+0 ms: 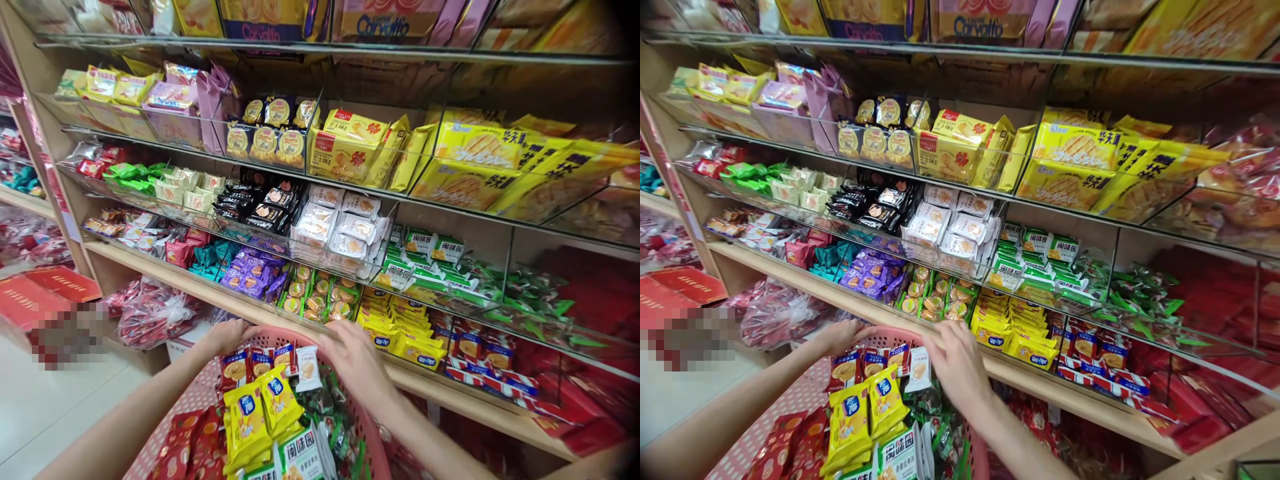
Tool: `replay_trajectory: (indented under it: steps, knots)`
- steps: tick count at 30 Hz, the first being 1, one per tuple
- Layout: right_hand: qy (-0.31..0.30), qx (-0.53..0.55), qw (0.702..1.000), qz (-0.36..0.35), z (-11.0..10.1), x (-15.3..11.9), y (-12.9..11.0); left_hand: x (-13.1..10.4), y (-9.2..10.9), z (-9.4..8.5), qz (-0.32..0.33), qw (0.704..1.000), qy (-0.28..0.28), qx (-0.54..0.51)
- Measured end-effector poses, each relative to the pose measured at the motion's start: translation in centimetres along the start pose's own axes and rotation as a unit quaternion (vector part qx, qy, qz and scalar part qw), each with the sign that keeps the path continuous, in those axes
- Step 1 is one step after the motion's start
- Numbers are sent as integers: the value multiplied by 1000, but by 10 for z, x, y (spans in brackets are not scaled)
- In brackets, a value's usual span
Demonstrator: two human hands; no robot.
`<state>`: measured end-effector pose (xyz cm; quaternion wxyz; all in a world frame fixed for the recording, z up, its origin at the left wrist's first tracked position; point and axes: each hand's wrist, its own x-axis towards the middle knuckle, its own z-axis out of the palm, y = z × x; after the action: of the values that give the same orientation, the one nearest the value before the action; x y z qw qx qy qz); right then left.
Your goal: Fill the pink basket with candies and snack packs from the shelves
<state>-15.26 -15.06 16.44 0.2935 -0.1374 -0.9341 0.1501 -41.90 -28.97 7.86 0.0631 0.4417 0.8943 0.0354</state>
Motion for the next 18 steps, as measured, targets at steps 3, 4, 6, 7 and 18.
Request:
replay_trajectory:
  steps: [3,4,6,7,18]
  knots:
    - [102,-65,984,-131,-54,50,-7,3,-3,4,13,1000,9,0]
    - [127,-110,975,-145,-69,68,-7,3,-3,4,14,1000,11,-1]
    - [158,-210,952,-154,-92,101,-3,3,-3,5,10,1000,16,2]
    - [158,-256,941,-152,-98,116,1,2,-3,4,8,1000,16,4]
    - [93,-378,913,-119,-97,159,21,1,-2,2,11,1000,3,-29]
